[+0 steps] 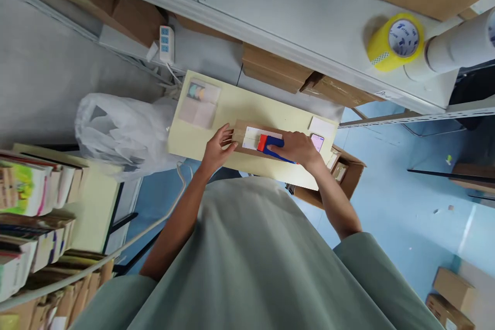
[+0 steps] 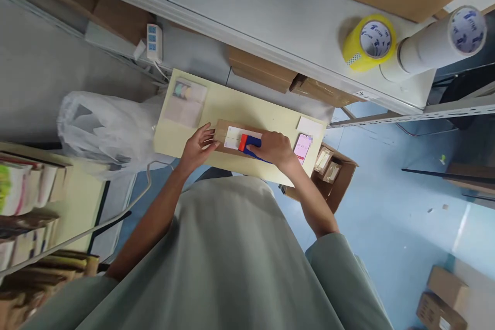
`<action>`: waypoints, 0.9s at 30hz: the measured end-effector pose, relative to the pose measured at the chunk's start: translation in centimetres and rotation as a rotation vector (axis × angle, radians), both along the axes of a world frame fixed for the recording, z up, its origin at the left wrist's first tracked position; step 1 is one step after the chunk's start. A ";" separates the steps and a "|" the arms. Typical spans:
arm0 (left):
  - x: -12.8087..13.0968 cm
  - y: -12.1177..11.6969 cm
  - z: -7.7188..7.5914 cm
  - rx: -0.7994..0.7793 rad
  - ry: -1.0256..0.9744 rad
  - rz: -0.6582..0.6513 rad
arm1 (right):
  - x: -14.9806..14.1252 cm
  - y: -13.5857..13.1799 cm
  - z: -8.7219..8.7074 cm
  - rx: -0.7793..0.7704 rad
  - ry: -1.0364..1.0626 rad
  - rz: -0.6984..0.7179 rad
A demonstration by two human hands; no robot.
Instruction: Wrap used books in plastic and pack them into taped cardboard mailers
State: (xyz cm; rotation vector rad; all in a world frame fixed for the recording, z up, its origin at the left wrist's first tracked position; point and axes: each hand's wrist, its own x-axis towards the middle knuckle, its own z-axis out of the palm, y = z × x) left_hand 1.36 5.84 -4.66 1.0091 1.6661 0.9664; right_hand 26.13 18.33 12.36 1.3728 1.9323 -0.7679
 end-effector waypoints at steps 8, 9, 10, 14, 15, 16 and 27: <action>6.2 1.8 1.0 -0.084 0.411 0.328 | 0.1 -0.1 -0.2 0.001 0.056 -0.027; 6.7 2.1 1.1 -0.073 0.454 0.341 | 0.1 -0.1 -0.2 0.001 0.065 -0.030; 7.0 2.2 1.2 -0.060 0.481 0.344 | 0.2 -0.1 -0.3 0.001 0.074 -0.031; 6.9 2.2 1.1 -0.051 0.516 0.344 | 0.7 -0.2 -0.5 -0.018 0.107 -0.029; 6.8 2.1 1.1 -0.061 0.525 0.351 | 0.9 -0.3 -0.4 -0.023 0.116 -0.031; 6.8 2.1 1.1 -0.073 0.534 0.354 | 1.1 -0.3 -0.3 -0.025 0.127 -0.034; 7.9 2.8 0.5 -0.118 0.542 0.220 | 11.2 -0.8 2.7 -0.043 0.106 -0.119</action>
